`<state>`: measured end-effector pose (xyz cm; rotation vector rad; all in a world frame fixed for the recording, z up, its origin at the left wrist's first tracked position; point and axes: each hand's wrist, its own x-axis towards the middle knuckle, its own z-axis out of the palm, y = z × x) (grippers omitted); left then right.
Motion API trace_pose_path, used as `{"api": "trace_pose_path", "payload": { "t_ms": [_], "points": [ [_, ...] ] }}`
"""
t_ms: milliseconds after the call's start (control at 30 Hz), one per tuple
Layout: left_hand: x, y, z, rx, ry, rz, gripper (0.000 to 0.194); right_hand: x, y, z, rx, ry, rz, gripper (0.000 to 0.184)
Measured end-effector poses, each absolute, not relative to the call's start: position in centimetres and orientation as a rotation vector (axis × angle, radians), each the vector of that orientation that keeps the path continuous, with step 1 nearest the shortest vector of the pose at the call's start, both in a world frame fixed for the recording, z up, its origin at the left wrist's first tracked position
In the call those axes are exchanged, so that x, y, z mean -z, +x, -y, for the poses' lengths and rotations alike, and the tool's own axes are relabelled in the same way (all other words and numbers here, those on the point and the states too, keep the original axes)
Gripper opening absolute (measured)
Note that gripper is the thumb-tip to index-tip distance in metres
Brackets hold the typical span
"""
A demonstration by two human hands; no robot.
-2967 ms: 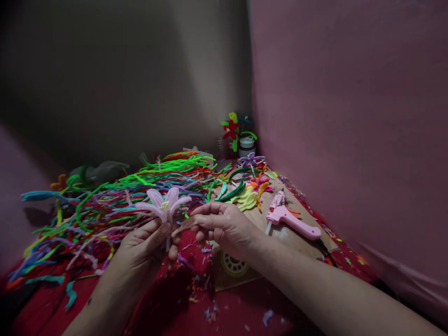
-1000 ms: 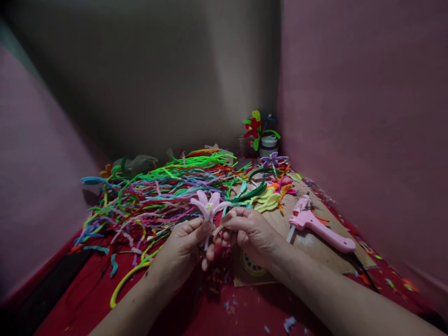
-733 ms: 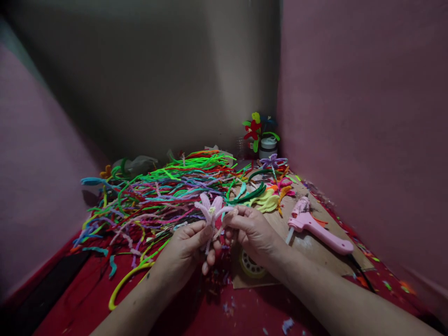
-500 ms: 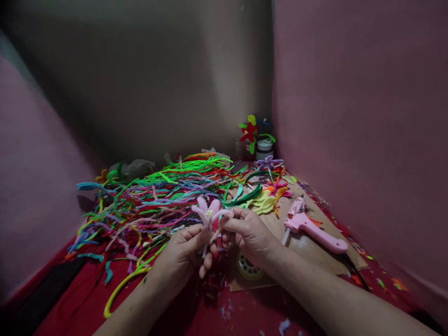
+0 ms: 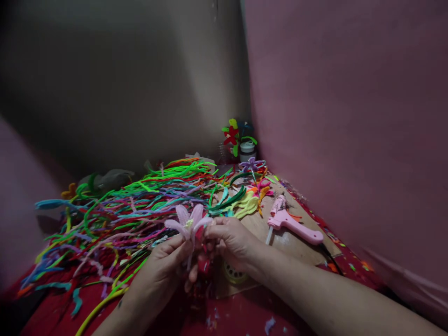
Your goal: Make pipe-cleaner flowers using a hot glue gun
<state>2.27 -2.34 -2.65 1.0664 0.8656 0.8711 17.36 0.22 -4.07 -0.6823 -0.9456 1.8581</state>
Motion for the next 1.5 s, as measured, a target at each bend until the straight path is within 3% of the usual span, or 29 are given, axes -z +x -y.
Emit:
{"api": "trace_pose_path", "payload": {
  "t_ms": [200,533,767,1033,1500],
  "points": [
    [2.8,2.2,2.3,-0.898,0.993,-0.923,0.024,4.3,17.4,-0.3,-1.924,-0.632,0.888,0.005],
    [3.1,2.4,2.2,-0.944,0.941,-0.911,0.025,4.8,17.2,-0.4,-1.954,-0.556,0.934,0.027],
    [3.0,2.2,2.0,-0.881,1.004,-0.912,0.034,4.7,17.1,-0.3,-1.888,-0.608,1.001,0.019],
    [2.1,2.6,2.4,-0.881,1.035,-0.904,0.036,4.0,17.3,0.0,-2.152,-0.446,0.881,0.009],
    [1.6,1.2,1.8,-0.945,1.045,-0.909,0.022,3.5,17.9,-0.5,-1.815,-0.556,0.965,0.021]
  ]
}}
